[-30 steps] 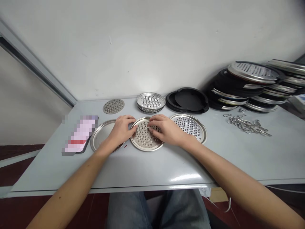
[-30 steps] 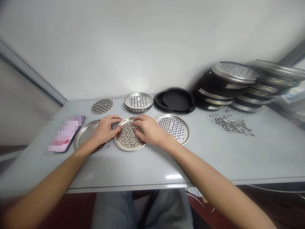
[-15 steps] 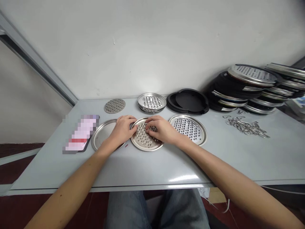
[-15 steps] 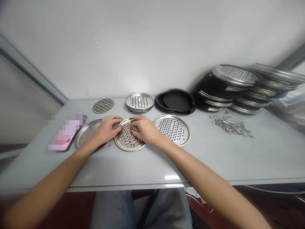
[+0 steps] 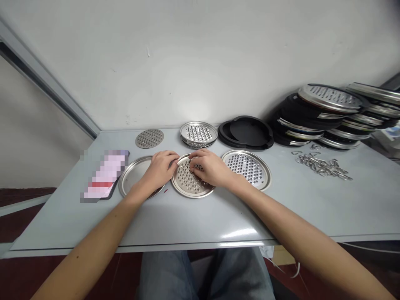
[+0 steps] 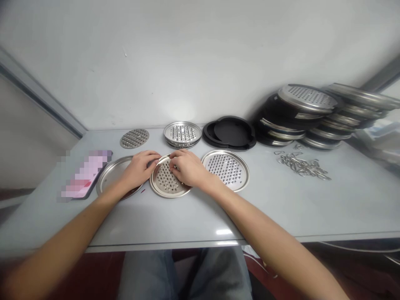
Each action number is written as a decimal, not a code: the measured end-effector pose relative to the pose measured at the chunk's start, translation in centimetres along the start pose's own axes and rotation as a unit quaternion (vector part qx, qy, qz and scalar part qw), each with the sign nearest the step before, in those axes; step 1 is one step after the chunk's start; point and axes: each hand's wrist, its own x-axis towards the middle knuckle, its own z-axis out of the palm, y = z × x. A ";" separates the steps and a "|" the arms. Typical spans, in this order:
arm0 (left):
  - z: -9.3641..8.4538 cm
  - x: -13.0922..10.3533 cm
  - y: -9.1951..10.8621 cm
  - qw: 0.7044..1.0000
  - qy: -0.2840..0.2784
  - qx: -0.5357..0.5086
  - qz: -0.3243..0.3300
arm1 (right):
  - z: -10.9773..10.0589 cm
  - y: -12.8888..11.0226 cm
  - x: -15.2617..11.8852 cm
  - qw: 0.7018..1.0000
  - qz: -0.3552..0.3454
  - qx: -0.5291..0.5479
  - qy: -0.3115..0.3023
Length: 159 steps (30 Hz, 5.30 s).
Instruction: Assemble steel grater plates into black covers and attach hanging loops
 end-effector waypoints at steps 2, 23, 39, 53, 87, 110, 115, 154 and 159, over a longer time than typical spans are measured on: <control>0.0 0.0 0.1 1.000 0.002 -0.002 0.002 | -0.2 -0.3 0.0 1.000 -0.009 -0.029 -0.005; 0.2 0.1 0.1 0.998 0.018 -0.040 -0.053 | -4.4 2.9 -1.0 0.976 0.072 0.064 0.193; 0.4 0.0 0.0 0.998 0.013 -0.037 -0.058 | -4.5 3.0 -1.4 0.978 0.073 0.052 0.190; 0.0 -0.4 0.3 0.999 -0.021 0.021 -0.033 | -4.5 2.7 -1.8 0.980 0.069 0.035 0.184; -1.4 -0.9 2.0 0.997 -0.016 0.067 -0.029 | -4.0 2.8 -1.8 0.984 0.035 0.017 0.173; -0.9 -1.4 2.9 0.970 -0.026 0.240 0.011 | -3.7 2.8 -1.8 0.987 0.016 -0.006 0.163; -0.7 -1.6 2.9 0.969 -0.022 0.243 0.028 | -3.6 2.9 -1.8 0.987 0.010 -0.007 0.160; -2.7 -1.9 2.5 0.996 -0.057 0.036 -0.064 | -4.5 2.7 -1.9 0.971 0.106 0.063 0.205; -2.0 -1.9 2.1 0.998 -0.036 0.038 -0.046 | -4.9 2.5 -1.9 0.962 0.126 0.099 0.222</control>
